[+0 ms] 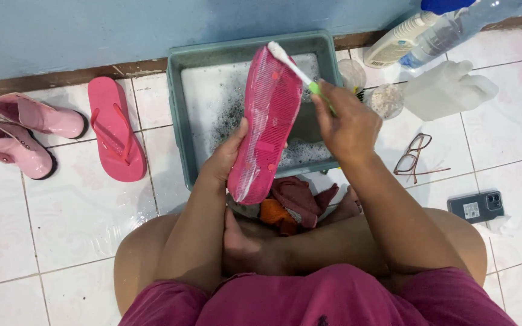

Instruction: Cleaning a pink flip-flop using a large brush and a toothbrush in a basin of soapy water.

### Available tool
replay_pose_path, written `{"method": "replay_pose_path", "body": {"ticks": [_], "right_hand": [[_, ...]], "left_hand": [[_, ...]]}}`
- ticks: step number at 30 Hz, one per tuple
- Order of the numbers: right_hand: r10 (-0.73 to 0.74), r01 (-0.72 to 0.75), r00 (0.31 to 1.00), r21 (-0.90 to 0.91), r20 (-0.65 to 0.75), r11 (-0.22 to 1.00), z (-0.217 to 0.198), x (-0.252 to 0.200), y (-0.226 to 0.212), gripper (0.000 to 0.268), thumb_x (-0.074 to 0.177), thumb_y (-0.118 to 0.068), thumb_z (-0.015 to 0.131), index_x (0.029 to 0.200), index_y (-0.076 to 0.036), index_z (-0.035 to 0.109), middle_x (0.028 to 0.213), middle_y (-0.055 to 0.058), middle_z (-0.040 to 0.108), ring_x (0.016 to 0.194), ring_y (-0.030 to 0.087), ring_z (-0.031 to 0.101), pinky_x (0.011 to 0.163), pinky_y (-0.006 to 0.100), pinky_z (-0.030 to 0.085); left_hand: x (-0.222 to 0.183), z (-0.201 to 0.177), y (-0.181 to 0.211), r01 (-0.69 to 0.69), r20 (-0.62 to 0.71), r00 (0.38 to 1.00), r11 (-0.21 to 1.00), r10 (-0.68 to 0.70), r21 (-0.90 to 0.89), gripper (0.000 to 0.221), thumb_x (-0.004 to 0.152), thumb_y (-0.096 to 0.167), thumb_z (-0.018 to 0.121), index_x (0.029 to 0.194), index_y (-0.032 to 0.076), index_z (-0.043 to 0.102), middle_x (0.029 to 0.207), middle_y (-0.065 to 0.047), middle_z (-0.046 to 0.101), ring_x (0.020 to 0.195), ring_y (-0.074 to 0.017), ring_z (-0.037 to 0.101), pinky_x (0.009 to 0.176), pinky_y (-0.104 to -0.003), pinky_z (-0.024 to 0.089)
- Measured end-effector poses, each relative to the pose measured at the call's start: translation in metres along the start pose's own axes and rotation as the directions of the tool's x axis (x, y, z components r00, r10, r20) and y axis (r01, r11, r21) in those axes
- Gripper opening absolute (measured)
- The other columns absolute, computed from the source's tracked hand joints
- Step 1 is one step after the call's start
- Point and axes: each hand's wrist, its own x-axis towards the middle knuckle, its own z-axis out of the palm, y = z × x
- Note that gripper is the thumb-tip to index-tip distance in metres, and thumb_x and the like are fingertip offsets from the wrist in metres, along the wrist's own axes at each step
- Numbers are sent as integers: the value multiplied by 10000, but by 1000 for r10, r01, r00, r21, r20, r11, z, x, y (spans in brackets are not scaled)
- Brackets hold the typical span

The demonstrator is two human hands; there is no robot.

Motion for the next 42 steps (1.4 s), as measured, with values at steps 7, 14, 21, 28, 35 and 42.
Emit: {"method": "replay_pose_path", "body": {"ticks": [7, 14, 21, 28, 35, 42], "right_hand": [[61, -61, 996, -4, 66, 998, -8, 18, -11, 141, 1029, -327, 755, 1142, -242, 752, 886, 33, 743, 816, 304, 738, 673, 440, 569], [307, -311, 950, 260, 54, 914, -27, 5, -22, 112, 1099, -231, 663, 1168, -154, 705, 855, 97, 750, 815, 379, 725, 723, 436, 544], [36, -155, 944, 346, 327, 925, -21, -61, -57, 94, 954, -232, 762, 945, -139, 753, 758, 103, 749, 705, 352, 732, 613, 428, 553], [135, -313, 887, 360, 442, 879, -31, -76, -39, 150, 954, -234, 754, 1085, -171, 790, 846, 118, 782, 760, 370, 746, 643, 464, 574], [110, -324, 848, 343, 518, 882, -53, -87, -37, 161, 901, -276, 786, 1048, -212, 799, 814, 129, 771, 774, 370, 742, 658, 472, 572], [190, -408, 850, 386, 491, 827, -49, -78, -57, 147, 935, -231, 761, 1072, -196, 799, 807, 135, 774, 759, 373, 745, 642, 448, 569]], "left_hand": [[5, 0, -1, 13, -17, 1000, 997, -11, 73, 503, 999, 534, 545, 1231, 105, 669, 1026, -147, 767, 839, -226, 773, 752, -373, 660], [6, 6, 0, 0, 20, 1000, 1000, -1, 30, 526, 1013, 543, 508, 1231, 90, 665, 1008, -156, 769, 799, -212, 774, 713, -356, 662], [12, -24, -2, -87, -172, 982, 996, 84, -9, 573, 1012, 569, 467, 1294, 92, 611, 1096, -188, 737, 855, -280, 767, 827, -417, 643], [19, -46, 0, -141, -278, 953, 988, 118, -61, 680, 933, 703, 473, 1262, 127, 624, 1138, -190, 734, 931, -303, 766, 851, -435, 638], [26, -46, 0, -188, -368, 917, 980, 153, -63, 674, 922, 705, 498, 1285, 149, 614, 1168, -177, 725, 994, -297, 749, 921, -454, 608], [24, -42, 1, -210, -406, 894, 978, 189, -6, 668, 930, 706, 463, 1266, 149, 616, 1145, -193, 730, 968, -300, 758, 882, -444, 629]]}}
